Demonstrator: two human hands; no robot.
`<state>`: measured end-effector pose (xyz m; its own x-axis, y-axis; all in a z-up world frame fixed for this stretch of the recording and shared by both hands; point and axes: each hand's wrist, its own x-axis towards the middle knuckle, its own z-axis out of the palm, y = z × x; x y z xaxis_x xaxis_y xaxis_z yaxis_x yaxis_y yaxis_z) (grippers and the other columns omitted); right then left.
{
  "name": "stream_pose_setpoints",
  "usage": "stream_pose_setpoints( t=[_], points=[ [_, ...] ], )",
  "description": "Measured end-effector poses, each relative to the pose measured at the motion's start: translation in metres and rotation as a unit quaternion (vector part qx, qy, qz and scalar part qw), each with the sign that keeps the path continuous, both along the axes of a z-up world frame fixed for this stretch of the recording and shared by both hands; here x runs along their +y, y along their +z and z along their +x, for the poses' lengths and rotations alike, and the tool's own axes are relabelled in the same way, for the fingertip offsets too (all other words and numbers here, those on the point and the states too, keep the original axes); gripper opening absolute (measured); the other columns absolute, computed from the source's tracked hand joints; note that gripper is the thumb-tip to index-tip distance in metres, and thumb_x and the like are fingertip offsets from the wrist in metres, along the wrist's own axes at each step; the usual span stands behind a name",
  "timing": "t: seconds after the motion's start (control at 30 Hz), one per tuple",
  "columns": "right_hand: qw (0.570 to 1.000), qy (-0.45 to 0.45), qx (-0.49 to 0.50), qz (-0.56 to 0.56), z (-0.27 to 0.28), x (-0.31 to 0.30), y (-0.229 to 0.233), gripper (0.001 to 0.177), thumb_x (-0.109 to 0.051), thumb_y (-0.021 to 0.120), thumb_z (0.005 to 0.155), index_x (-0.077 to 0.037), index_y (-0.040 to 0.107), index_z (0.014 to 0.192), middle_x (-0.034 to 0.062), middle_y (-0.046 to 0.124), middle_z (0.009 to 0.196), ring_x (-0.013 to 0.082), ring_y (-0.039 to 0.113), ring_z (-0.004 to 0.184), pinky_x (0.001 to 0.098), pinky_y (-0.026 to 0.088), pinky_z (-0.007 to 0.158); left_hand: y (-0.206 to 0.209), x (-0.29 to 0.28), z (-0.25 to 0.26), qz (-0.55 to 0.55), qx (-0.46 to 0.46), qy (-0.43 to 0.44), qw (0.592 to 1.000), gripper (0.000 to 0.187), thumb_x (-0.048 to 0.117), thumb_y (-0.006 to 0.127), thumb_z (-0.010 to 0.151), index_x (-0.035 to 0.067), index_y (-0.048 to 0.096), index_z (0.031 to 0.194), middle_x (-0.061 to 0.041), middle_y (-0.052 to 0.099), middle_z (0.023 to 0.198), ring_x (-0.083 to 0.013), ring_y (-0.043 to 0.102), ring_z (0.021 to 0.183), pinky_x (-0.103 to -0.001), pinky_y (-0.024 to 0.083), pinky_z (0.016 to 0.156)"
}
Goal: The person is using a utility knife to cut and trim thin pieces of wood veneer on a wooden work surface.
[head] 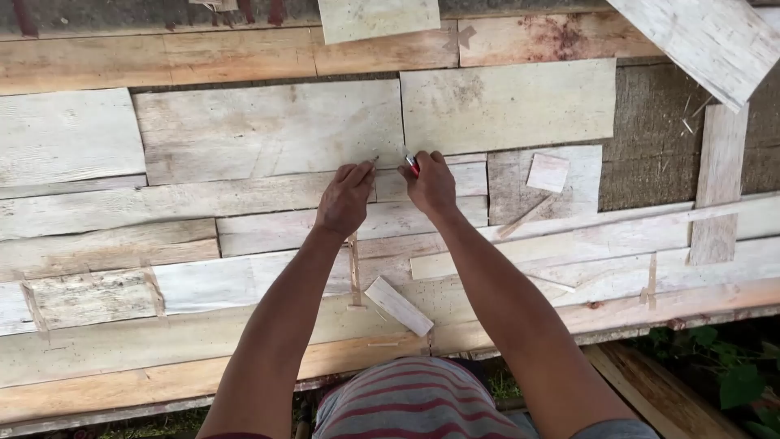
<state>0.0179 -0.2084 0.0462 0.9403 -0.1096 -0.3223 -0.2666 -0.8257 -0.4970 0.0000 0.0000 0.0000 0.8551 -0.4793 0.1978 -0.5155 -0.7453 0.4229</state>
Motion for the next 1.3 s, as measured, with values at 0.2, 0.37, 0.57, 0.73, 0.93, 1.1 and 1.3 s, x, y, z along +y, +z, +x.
stream_pose_setpoints(
  t=[0.2,0.37,0.57,0.73,0.93,1.1,1.3],
  points=[
    [0.994,0.074,-0.075,0.004,-0.031,-0.023,0.015,0.029,-0.034,0.069,0.101,-0.006,0.063,0.106,0.0142,0.057,0.094,0.0421,0.070,0.082,0.0500,0.059,0.069,0.014,-0.002,-0.012,0.006,-0.027,0.018,0.999,0.026,0.017,0.067,0.098,0.012,0.070,0.123,-0.003,0.059,0.133,-0.0237,0.057,0.126,-0.036,0.059,0.091],
    [0.990,0.130,0.029,0.046,-0.132,-0.023,0.035,0.035,-0.026,0.078,0.090,-0.005,0.062,0.112,0.0197,0.062,0.098,0.0428,0.070,0.089,0.0524,0.058,0.074,0.008,0.004,-0.090,0.004,-0.023,-0.055,0.998,0.031,0.035,0.069,0.090,0.023,0.067,0.118,-0.003,0.061,0.126,-0.0258,0.061,0.118,-0.045,0.056,0.086],
    [0.997,0.074,0.027,0.027,-0.217,-0.019,0.065,0.057,-0.009,0.070,0.093,-0.014,0.046,0.143,0.0188,0.044,0.135,0.0494,0.069,0.099,0.0585,0.064,0.077,0.062,0.014,-0.187,0.124,0.122,-0.168,0.970,0.065,0.042,0.077,0.083,0.025,0.054,0.141,-0.003,0.050,0.146,-0.0278,0.042,0.139,-0.049,0.043,0.105],
    [0.996,0.085,0.013,-0.011,-0.222,-0.022,0.082,0.053,-0.008,0.067,0.095,-0.012,0.046,0.144,0.0196,0.035,0.147,0.0491,0.071,0.094,0.0581,0.065,0.074,0.054,0.001,-0.209,0.184,0.158,-0.127,0.962,0.048,0.031,0.073,0.090,0.023,0.052,0.133,0.001,0.049,0.143,-0.0223,0.036,0.140,-0.045,0.034,0.107],
    [0.994,0.100,0.035,-0.013,-0.224,-0.030,0.049,0.029,-0.020,0.058,0.103,-0.016,0.047,0.130,0.0116,0.045,0.136,0.0432,0.072,0.094,0.0545,0.064,0.072,0.025,0.002,-0.207,0.187,0.186,-0.090,0.961,0.041,0.039,0.075,0.086,0.025,0.047,0.111,0.005,0.051,0.110,-0.0194,0.050,0.113,-0.044,0.037,0.100],
    [0.995,0.104,-0.005,0.012,-0.243,-0.032,0.050,0.025,-0.022,0.060,0.102,-0.014,0.052,0.125,0.0159,0.056,0.116,0.0504,0.070,0.086,0.0605,0.061,0.067,0.029,0.010,-0.214,0.055,0.300,-0.058,0.951,0.022,0.032,0.070,0.090,0.021,0.061,0.106,-0.003,0.056,0.097,-0.0327,0.066,0.096,-0.049,0.053,0.081],
    [0.989,0.118,0.010,0.089,-0.255,-0.026,0.042,0.025,-0.019,0.060,0.096,-0.012,0.058,0.120,0.0242,0.069,0.102,0.0535,0.068,0.092,0.0663,0.054,0.074,0.071,0.011,-0.222,-0.052,0.380,-0.035,0.923,0.022,0.032,0.074,0.088,0.016,0.065,0.100,-0.009,0.058,0.097,-0.0398,0.066,0.098,-0.051,0.054,0.081]
  ],
)
